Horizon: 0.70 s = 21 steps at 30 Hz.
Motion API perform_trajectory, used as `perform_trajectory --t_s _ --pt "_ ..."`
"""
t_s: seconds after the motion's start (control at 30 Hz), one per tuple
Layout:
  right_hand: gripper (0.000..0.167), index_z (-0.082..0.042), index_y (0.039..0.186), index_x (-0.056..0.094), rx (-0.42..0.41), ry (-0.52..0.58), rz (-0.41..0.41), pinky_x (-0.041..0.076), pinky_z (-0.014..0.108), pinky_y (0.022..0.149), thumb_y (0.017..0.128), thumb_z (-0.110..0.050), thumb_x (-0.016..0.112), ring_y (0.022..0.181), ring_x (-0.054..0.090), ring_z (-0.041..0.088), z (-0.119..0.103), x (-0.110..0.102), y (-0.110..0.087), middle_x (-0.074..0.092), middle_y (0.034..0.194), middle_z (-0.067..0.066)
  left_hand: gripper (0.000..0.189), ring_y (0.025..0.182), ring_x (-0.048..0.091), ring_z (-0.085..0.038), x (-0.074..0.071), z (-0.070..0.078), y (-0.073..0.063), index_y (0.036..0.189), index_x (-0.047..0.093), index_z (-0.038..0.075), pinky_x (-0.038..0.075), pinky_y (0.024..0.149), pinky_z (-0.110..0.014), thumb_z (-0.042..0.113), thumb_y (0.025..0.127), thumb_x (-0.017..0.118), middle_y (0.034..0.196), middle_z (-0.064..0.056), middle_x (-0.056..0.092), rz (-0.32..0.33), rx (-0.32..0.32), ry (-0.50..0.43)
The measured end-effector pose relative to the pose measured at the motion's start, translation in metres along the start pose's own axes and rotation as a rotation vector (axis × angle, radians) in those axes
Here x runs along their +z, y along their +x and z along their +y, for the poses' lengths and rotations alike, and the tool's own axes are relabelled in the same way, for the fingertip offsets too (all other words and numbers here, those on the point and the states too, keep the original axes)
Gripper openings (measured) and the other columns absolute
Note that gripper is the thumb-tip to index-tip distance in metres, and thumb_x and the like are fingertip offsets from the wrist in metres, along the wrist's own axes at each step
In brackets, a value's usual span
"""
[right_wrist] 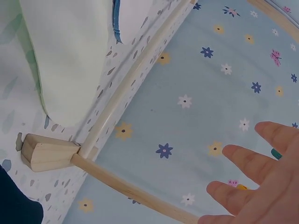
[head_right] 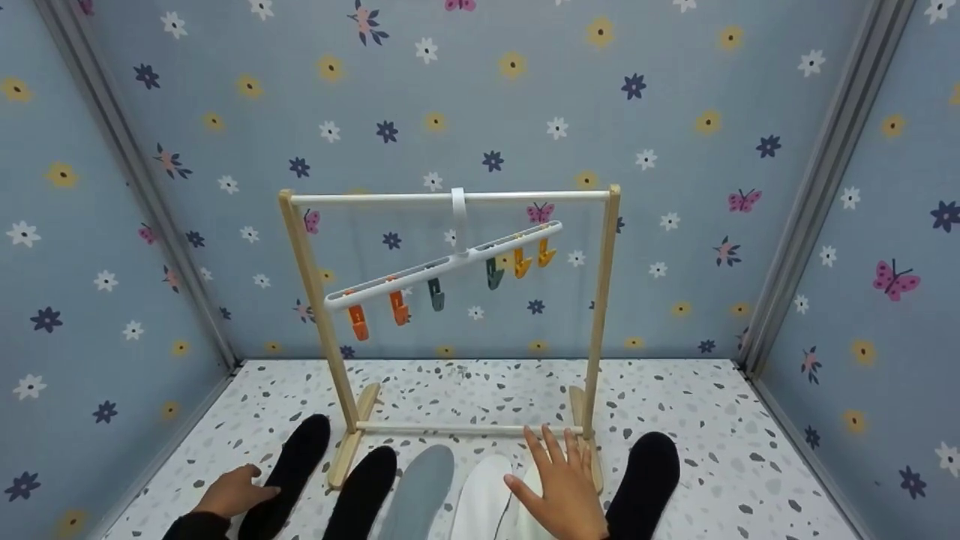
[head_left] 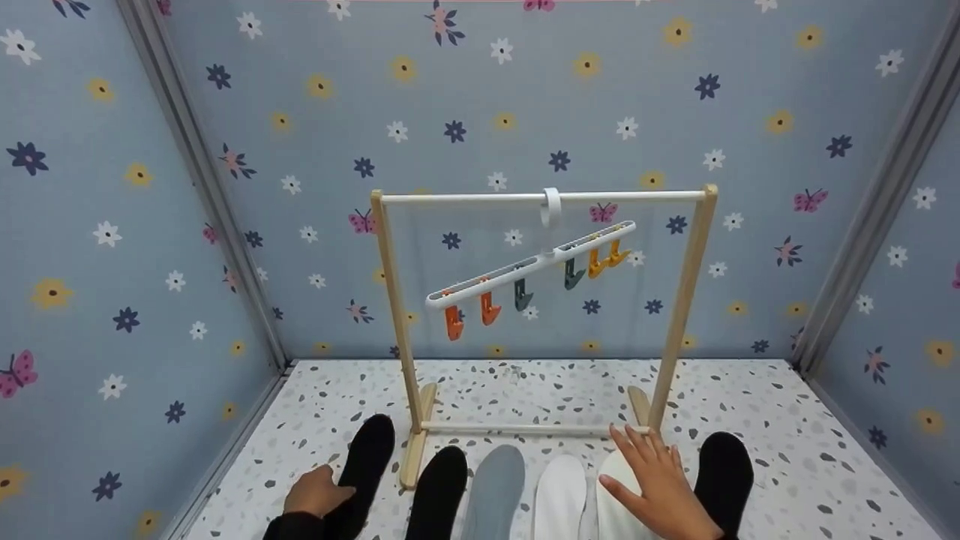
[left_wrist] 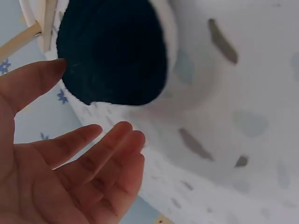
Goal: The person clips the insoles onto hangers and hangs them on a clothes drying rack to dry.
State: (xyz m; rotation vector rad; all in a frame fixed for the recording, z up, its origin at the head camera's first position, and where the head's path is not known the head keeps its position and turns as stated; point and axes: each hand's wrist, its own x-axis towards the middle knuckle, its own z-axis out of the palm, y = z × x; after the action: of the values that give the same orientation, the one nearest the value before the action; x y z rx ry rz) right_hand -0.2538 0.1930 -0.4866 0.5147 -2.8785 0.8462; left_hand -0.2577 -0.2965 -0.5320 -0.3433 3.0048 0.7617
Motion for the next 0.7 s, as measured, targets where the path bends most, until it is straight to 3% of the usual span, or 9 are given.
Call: perform_trajectory --t_s 0.23,0.4,0.47,0.7 --pt "0.072 -0.013 0.145 0.037 0.02 0.007 0.003 0.004 0.073 0.1 0.089 -0.055 0.053 0.137 0.014 0.049 0.005 -0.003 -0.001 0.032 0.148 0.021 0.04 0.064 0.056 -0.025 0.009 0.003 0.016 0.087 0.058 -0.013 0.047 0.061 -0.039 0.023 0.077 0.071 0.073 -0.015 0.059 -0.003 -0.025 -0.037" --pt "0.072 -0.015 0.146 0.036 0.026 -0.004 -0.003 0.004 0.072 0.101 0.089 -0.056 0.052 0.139 0.013 0.047 0.009 -0.002 -0.002 0.031 0.149 0.019 0.059 0.081 0.061 -0.036 0.014 0.007 0.029 0.106 0.054 -0.021 0.05 0.076 -0.046 0.025 0.075 0.073 0.096 -0.031 0.061 -0.005 -0.059 -0.038" --pt "0.072 -0.014 0.145 0.037 0.025 -0.008 0.001 0.005 0.071 0.102 0.089 -0.057 0.051 0.139 0.014 0.046 0.009 -0.002 -0.003 0.032 0.149 0.019 0.061 0.085 0.061 -0.038 0.016 0.007 0.033 0.108 0.053 -0.021 0.049 0.078 -0.047 0.025 0.075 0.074 0.1 -0.032 0.06 0.0 -0.065 -0.04" --pt "0.071 -0.01 0.143 0.04 -0.002 0.003 0.009 0.007 0.072 0.101 0.09 -0.054 0.052 0.137 0.019 0.046 0.01 -0.001 -0.004 0.035 0.147 0.021 0.034 0.062 0.053 -0.026 0.022 -0.002 0.036 0.075 0.051 -0.005 0.044 0.06 -0.039 0.019 0.073 0.076 0.068 -0.013 0.054 0.055 -0.038 -0.097"
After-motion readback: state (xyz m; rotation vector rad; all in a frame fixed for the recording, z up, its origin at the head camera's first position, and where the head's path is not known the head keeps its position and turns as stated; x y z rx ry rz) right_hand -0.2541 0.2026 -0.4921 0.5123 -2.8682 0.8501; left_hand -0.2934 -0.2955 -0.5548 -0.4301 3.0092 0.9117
